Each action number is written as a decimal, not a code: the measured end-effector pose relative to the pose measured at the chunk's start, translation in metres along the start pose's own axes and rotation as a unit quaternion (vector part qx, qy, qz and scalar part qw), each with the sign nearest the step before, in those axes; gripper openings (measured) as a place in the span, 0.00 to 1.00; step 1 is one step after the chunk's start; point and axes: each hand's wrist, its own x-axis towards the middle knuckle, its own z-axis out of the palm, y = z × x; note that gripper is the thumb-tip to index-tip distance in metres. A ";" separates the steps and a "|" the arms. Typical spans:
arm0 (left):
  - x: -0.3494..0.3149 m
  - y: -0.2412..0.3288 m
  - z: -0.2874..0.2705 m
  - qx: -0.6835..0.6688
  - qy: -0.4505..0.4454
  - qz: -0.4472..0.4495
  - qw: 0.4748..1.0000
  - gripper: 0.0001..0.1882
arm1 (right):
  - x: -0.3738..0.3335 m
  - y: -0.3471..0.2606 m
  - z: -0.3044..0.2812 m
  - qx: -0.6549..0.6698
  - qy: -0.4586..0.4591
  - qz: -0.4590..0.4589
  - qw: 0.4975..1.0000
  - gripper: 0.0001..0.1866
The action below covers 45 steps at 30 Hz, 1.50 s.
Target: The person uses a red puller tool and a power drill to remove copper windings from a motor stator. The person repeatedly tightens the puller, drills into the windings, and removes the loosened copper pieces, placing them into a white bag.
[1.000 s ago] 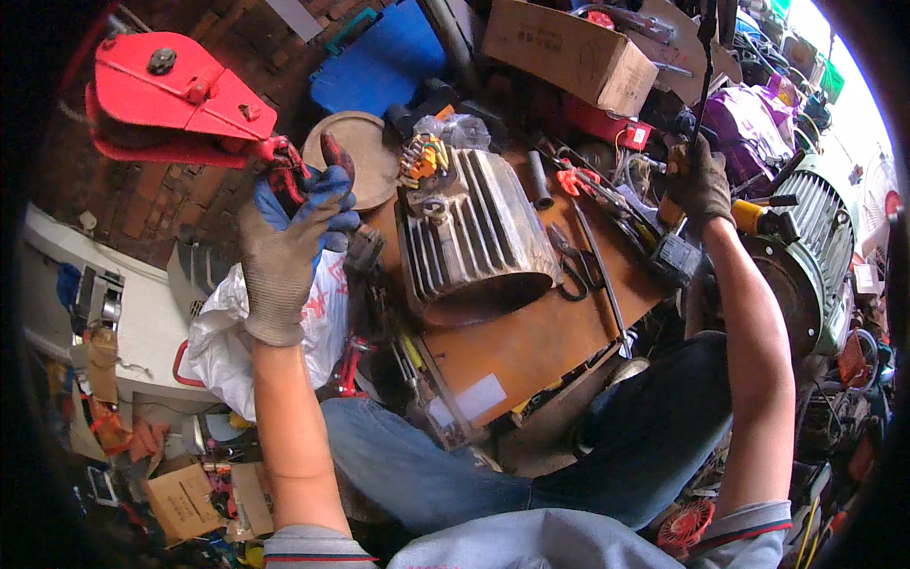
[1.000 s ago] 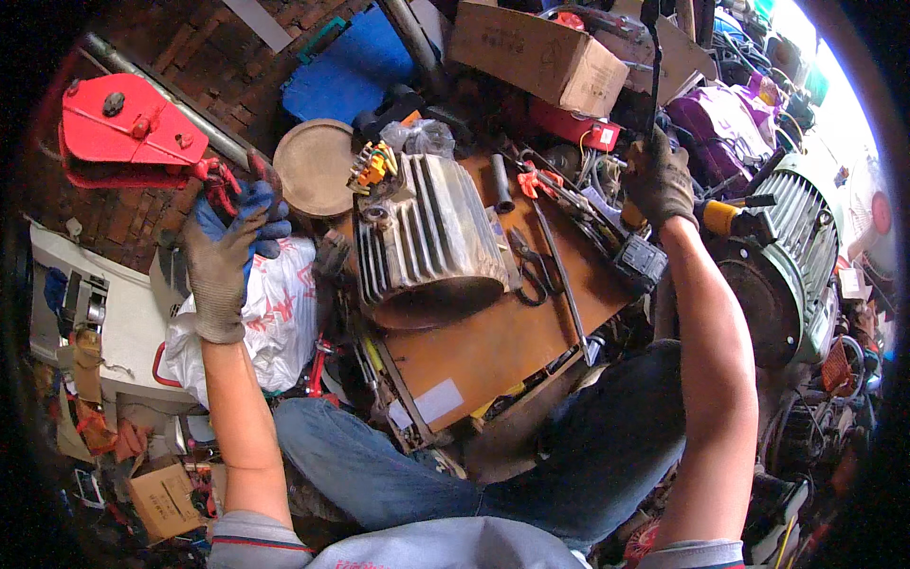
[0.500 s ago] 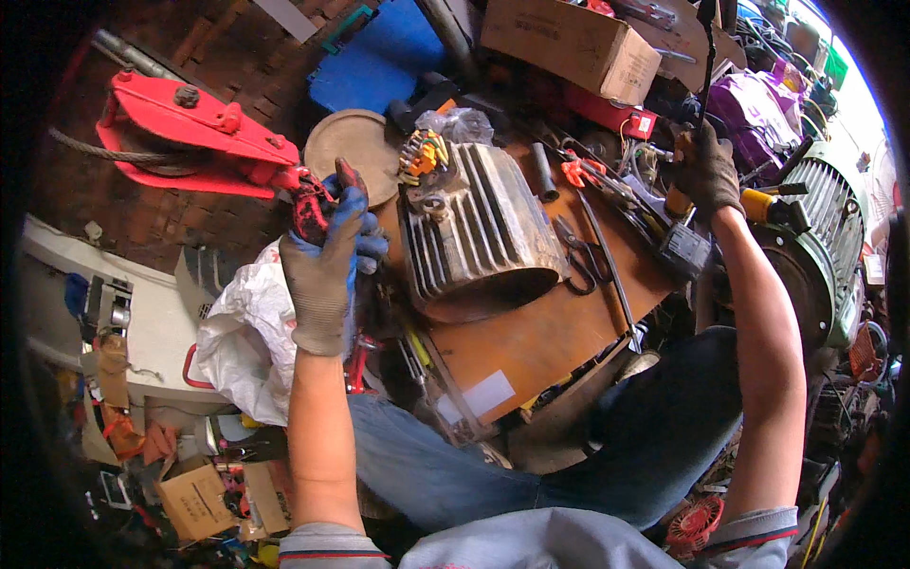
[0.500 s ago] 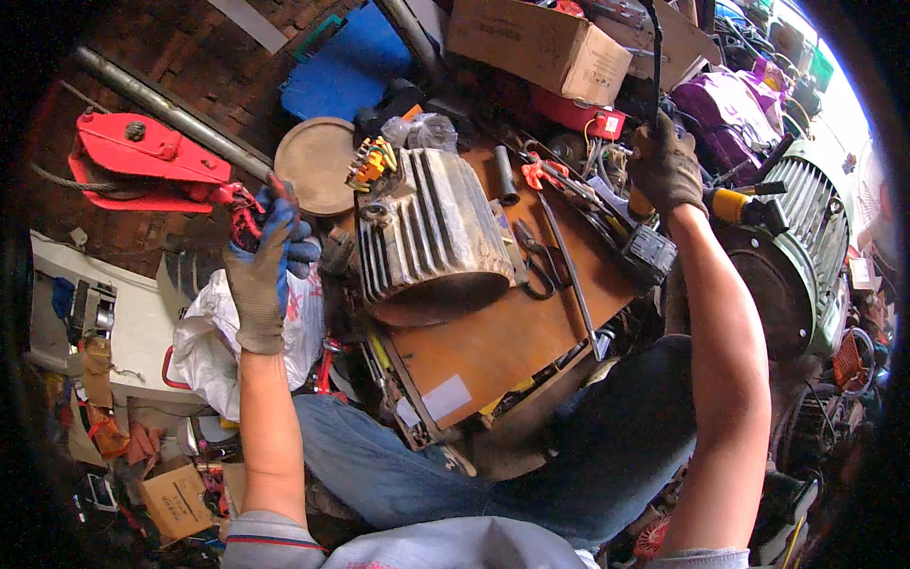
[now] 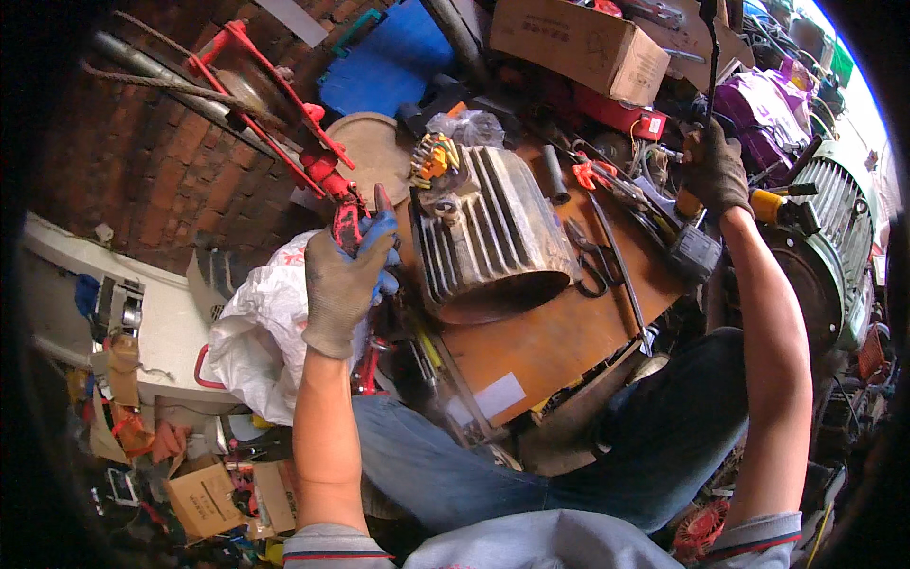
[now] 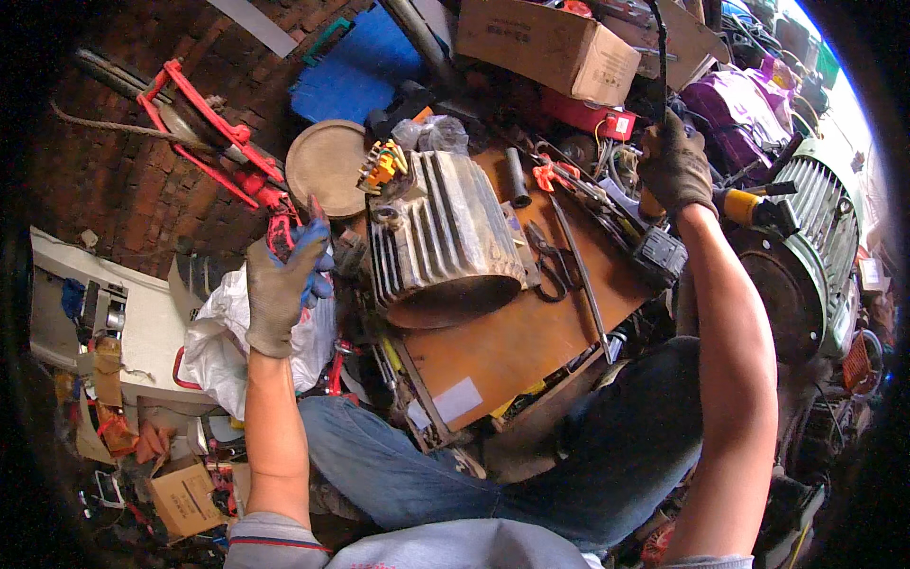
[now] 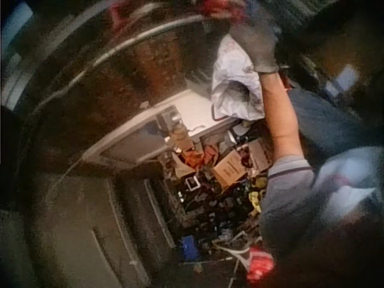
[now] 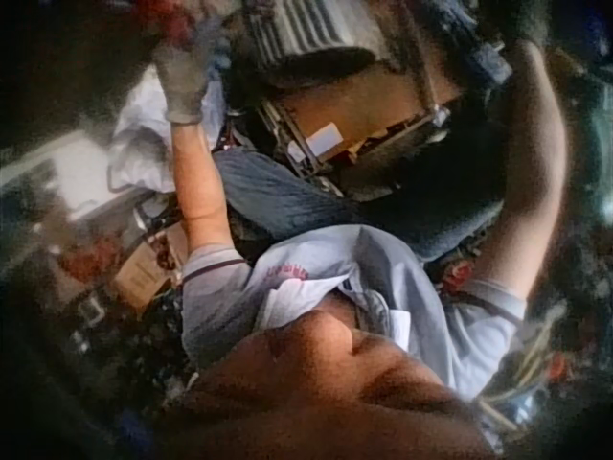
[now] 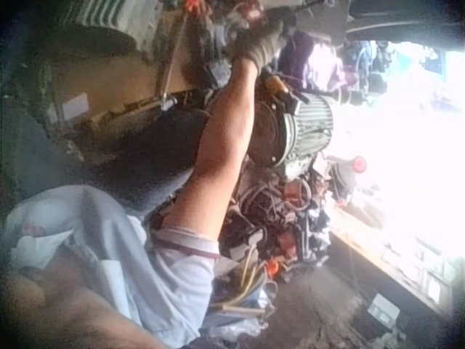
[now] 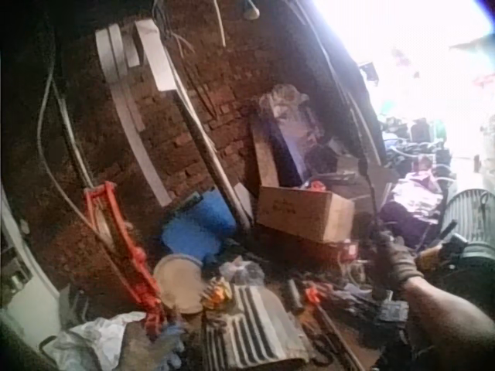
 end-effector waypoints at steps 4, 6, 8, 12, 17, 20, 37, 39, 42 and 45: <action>0.001 0.001 0.001 0.045 -0.012 -0.032 0.998 0.08 | -0.005 -0.003 -0.009 -0.014 0.015 -0.003 1.000 0.38; 0.002 -0.005 0.003 0.031 -0.017 -0.037 0.999 0.08 | -0.001 0.001 -0.011 -0.023 0.006 0.008 1.000 0.39; 0.003 -0.005 0.008 0.006 -0.019 -0.052 0.998 0.08 | 0.002 0.006 -0.014 -0.028 0.008 0.019 0.999 0.39; 0.001 -0.026 0.007 0.020 -0.022 -0.037 0.999 0.09 | 0.004 0.011 0.002 -0.022 0.007 0.023 0.999 0.39; 0.009 -0.032 0.010 0.044 -0.040 -0.049 0.997 0.11 | 0.000 0.007 -0.009 -0.006 0.010 0.004 1.000 0.39; 0.013 -0.041 0.016 0.041 -0.044 -0.060 0.996 0.12 | 0.003 0.011 -0.006 -0.007 0.016 0.009 1.000 0.40; 0.048 -0.121 0.033 0.133 -0.080 -0.010 0.988 0.29 | 0.000 -0.002 -0.003 0.011 0.001 -0.021 1.000 0.37; 0.052 -0.113 0.036 0.141 -0.099 -0.022 0.985 0.32 | 0.003 0.004 0.003 0.002 0.019 -0.027 0.999 0.36; 0.053 -0.112 0.042 0.146 -0.096 -0.013 0.985 0.33 | 0.002 0.001 0.003 0.011 0.010 -0.050 0.999 0.37; 0.057 -0.130 0.042 0.175 -0.064 -0.005 0.983 0.31 | -0.005 -0.014 0.003 0.019 0.006 -0.050 0.999 0.35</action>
